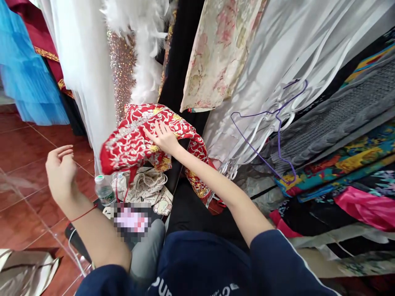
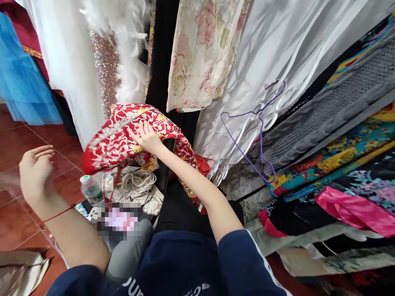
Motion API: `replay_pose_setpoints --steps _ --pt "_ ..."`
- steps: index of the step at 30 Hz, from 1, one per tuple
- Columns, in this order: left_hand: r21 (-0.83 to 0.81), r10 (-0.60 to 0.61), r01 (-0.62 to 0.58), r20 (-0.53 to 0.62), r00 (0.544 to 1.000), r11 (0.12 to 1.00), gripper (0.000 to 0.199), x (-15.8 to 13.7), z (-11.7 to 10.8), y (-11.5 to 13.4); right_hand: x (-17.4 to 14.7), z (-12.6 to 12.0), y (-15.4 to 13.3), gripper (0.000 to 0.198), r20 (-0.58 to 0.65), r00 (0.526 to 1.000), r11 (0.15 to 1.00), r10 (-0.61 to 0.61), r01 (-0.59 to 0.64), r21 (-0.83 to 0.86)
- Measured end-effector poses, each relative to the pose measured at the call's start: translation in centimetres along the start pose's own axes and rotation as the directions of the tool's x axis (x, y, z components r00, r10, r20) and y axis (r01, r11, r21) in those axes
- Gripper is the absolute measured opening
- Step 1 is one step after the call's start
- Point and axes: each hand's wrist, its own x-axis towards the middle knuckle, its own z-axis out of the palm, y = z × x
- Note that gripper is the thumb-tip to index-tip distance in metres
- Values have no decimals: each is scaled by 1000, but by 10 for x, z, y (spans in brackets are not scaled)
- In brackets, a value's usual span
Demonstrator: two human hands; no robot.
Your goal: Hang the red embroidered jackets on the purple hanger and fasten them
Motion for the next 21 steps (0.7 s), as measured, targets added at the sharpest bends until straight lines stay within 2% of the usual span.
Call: replay_pose_setpoints --steps 2,6,11,14,18,21 --pt "-29 -23 23 6 1000 999 20 -9 0 12 -11 19 0 57 21 999 998 -27 26 66" --pt "-11 -32 34 158 987 999 16 -21 8 29 -14 32 3 58 51 998 984 -36 27 175" --pt "77 11 -32 258 966 997 20 -30 14 37 3 17 -2 58 123 991 991 -54 38 132" --pt "-29 105 -102 315 943 994 20 -48 18 57 14 -1 -6 53 190 981 996 -41 24 91" --pt "-265 308 -241 255 917 934 19 -81 27 94 25 -24 -2 42 171 982 990 77 -96 106" --pt "-325 393 -326 166 904 888 19 -97 38 115 28 -35 13 38 37 987 970 155 -159 184"
